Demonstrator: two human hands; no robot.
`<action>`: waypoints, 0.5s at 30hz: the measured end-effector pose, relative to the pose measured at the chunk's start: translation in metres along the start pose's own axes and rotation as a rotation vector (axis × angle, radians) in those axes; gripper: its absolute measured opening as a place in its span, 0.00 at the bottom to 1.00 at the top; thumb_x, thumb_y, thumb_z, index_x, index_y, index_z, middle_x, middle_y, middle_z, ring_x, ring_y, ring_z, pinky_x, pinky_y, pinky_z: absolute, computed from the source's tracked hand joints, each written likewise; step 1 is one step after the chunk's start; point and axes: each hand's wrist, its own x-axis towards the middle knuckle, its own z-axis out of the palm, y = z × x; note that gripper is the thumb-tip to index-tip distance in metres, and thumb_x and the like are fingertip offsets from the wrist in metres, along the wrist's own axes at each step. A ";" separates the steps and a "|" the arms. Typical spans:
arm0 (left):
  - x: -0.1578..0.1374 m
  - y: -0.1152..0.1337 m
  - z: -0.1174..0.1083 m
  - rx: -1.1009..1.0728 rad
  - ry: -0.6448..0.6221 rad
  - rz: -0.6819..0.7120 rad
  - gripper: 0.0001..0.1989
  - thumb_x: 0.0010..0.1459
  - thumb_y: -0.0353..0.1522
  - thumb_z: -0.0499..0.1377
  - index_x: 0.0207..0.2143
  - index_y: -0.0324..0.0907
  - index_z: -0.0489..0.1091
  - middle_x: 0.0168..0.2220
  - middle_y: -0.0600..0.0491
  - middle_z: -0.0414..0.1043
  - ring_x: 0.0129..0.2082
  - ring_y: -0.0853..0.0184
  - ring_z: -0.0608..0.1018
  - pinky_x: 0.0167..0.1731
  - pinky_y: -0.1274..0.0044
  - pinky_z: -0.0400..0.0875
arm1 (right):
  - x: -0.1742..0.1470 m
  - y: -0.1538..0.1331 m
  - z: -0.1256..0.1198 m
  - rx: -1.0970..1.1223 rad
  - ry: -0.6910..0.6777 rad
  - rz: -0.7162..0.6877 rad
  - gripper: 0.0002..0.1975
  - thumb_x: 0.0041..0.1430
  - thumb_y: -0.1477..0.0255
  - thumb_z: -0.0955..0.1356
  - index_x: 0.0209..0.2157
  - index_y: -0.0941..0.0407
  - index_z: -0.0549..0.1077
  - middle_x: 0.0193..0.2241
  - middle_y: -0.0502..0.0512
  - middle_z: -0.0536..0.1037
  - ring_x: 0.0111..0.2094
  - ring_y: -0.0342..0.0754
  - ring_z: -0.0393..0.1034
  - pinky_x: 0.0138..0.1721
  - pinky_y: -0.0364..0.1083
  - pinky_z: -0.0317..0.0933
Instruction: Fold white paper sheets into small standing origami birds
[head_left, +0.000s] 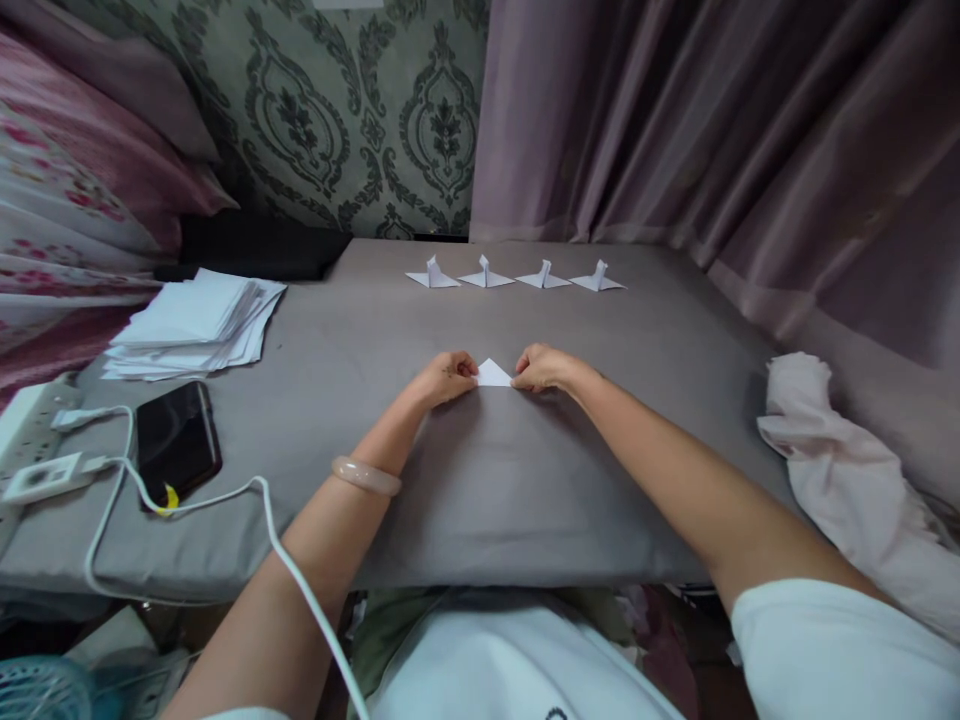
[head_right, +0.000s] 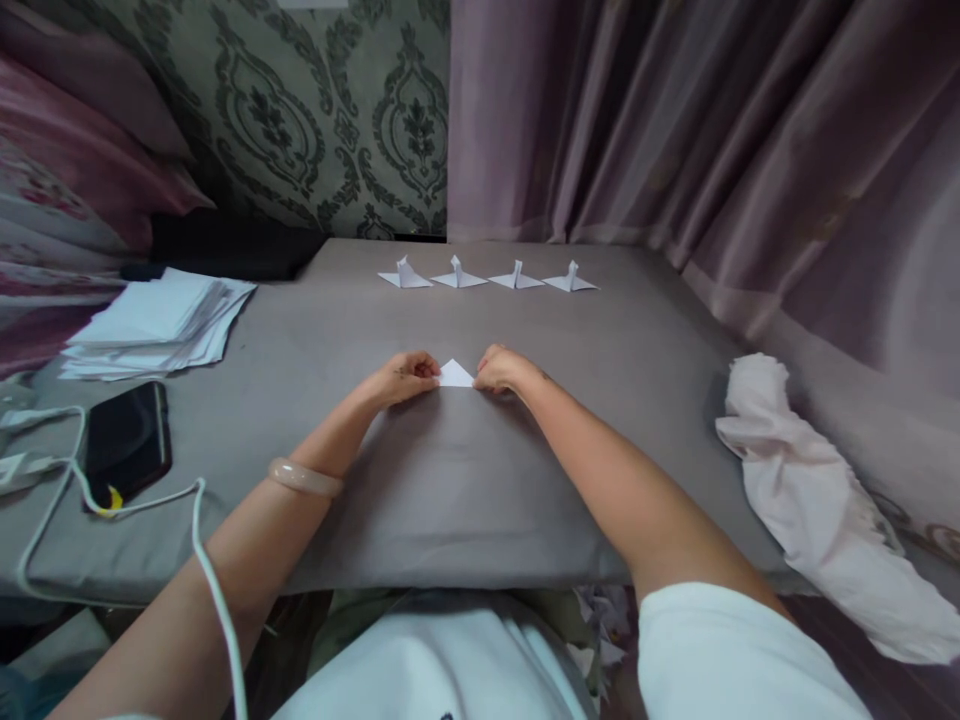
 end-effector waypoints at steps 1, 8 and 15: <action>0.001 0.001 -0.001 0.000 -0.014 -0.001 0.07 0.46 0.25 0.58 0.31 0.40 0.67 0.21 0.59 0.63 0.20 0.75 0.65 0.20 0.82 0.57 | 0.000 0.002 -0.001 -0.001 -0.022 0.009 0.11 0.36 0.73 0.76 0.21 0.54 0.71 0.11 0.46 0.67 0.16 0.42 0.62 0.19 0.41 0.56; -0.010 -0.001 0.001 0.019 0.045 0.097 0.13 0.47 0.28 0.59 0.38 0.39 0.69 0.26 0.57 0.66 0.24 0.73 0.67 0.24 0.80 0.60 | -0.008 0.009 -0.009 0.014 -0.160 0.043 0.10 0.38 0.78 0.73 0.23 0.55 0.69 0.15 0.44 0.69 0.17 0.39 0.62 0.20 0.40 0.56; -0.017 -0.010 0.006 0.014 0.176 0.153 0.13 0.50 0.33 0.61 0.39 0.39 0.69 0.31 0.55 0.67 0.28 0.72 0.67 0.29 0.79 0.63 | -0.030 0.019 -0.003 0.134 -0.060 -0.099 0.10 0.52 0.72 0.67 0.38 0.56 0.73 0.31 0.50 0.76 0.26 0.39 0.66 0.29 0.40 0.61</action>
